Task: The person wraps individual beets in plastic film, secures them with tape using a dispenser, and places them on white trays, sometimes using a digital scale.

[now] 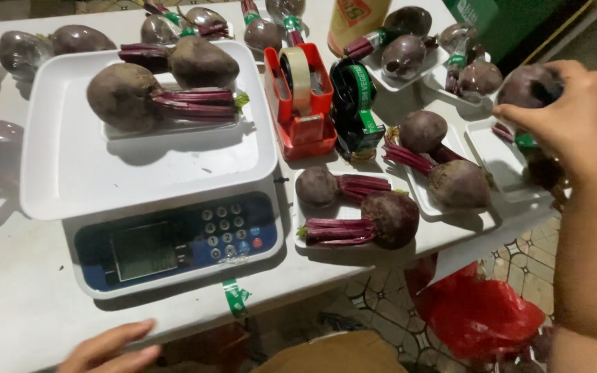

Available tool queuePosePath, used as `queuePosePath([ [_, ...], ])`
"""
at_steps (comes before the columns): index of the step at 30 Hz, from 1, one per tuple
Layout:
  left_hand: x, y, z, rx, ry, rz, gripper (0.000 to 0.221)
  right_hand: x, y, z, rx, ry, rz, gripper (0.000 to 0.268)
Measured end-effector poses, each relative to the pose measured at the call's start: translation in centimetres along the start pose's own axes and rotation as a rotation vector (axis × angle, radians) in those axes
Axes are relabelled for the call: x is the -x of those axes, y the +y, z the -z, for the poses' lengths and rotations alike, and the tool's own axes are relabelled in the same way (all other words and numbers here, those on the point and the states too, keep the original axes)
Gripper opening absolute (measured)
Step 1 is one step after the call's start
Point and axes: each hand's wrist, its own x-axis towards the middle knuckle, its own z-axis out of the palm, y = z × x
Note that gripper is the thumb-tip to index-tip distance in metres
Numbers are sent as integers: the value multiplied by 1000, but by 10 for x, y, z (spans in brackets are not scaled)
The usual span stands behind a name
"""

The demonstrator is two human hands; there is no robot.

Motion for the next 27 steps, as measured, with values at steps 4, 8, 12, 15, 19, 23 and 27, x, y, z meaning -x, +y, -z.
queuePosePath([
  [4,6,12,-59,43,-370,-595,35,39,-54,91,-362,308,520,84],
  [8,3,47,-102,772,-802,48,77,102,-160,145,-596,318,767,89],
  [12,19,87,-81,1331,-927,326,89,147,-241,153,-709,251,1042,62],
  [15,50,107,-55,1693,-1030,200,71,165,-287,167,-863,174,1247,43],
  [19,70,104,-26,1739,-731,532,94,174,-331,167,-903,205,1418,49],
  [23,63,95,-24,1497,-90,481,83,176,-348,158,-934,97,1484,66],
  [27,52,64,-42,1421,-310,-211,68,172,-339,153,-1283,-296,1251,60],
])
